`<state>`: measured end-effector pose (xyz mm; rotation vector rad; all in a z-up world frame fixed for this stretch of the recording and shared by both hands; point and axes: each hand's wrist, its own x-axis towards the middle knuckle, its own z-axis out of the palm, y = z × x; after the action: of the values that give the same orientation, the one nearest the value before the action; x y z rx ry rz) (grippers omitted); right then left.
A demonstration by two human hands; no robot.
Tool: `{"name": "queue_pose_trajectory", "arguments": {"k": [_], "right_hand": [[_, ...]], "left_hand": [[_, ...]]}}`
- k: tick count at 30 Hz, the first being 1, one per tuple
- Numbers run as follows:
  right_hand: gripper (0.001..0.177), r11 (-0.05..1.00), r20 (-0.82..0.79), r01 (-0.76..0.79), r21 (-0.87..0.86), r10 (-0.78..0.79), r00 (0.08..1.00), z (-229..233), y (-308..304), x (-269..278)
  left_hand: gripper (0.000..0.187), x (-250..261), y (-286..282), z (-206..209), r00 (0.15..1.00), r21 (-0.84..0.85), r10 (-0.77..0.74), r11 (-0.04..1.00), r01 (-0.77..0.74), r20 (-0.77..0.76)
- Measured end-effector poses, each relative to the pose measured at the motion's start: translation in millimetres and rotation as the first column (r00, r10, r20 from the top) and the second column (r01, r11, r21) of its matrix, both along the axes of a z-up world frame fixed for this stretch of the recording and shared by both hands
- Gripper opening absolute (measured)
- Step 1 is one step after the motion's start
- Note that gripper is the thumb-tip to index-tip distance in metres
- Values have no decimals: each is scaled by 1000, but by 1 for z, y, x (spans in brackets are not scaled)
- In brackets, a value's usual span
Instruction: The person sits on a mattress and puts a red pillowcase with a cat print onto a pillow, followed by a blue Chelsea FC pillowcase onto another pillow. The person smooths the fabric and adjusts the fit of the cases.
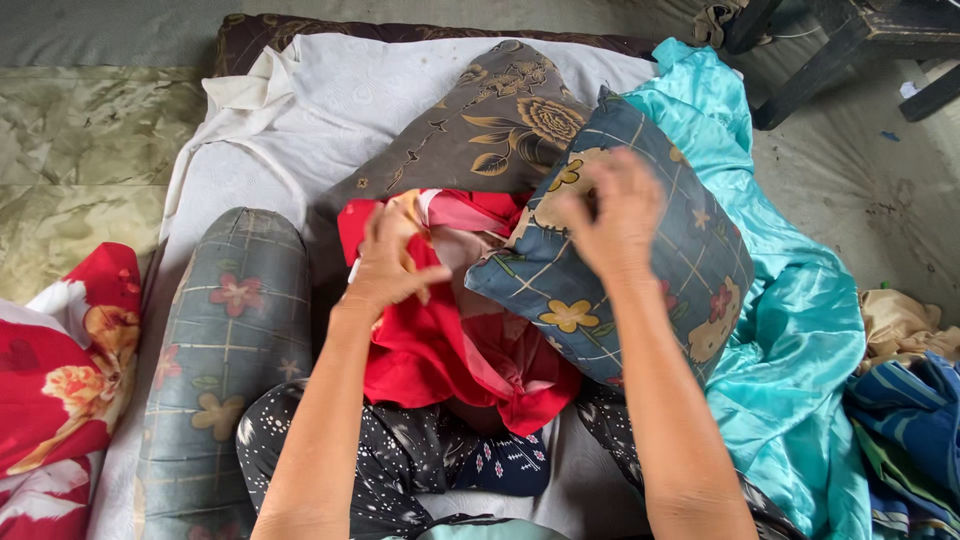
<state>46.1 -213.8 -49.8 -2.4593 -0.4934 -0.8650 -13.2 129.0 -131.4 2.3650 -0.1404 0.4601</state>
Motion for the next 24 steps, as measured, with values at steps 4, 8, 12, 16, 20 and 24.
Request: {"name": "queue_pose_trajectory", "arguments": {"k": [4, 8, 12, 16, 20, 24], "right_hand": [[62, 930, -372, -125, -347, -14, 928, 5, 56, -13], [79, 749, -471, -229, -621, -124, 873, -8, 90, -3], [104, 755, -736, -416, -506, -126, 665, -6, 111, -3], [144, 855, -777, -459, -241, 113, 619, -15, 136, -19], [110, 861, -673, -428, -276, 144, 725, -45, 143, -45], [25, 824, -612, -410, -391, 100, 784, -73, 146, -48]], "left_hand": [[63, -9, -10, -12, 980, 128, -45, 989, 71, -191], [22, -4, 17, -32, 967, 101, -44, 992, 72, -252], [21, -9, 55, -16, 969, -88, 58, 993, -82, -242], [22, -17, 76, 8, 998, -97, 60, 993, -61, -10], [22, -14, 78, 26, 977, -164, 211, 965, -204, 24], [20, -17, 62, 35, 973, -270, 224, 935, -230, -51]]}}
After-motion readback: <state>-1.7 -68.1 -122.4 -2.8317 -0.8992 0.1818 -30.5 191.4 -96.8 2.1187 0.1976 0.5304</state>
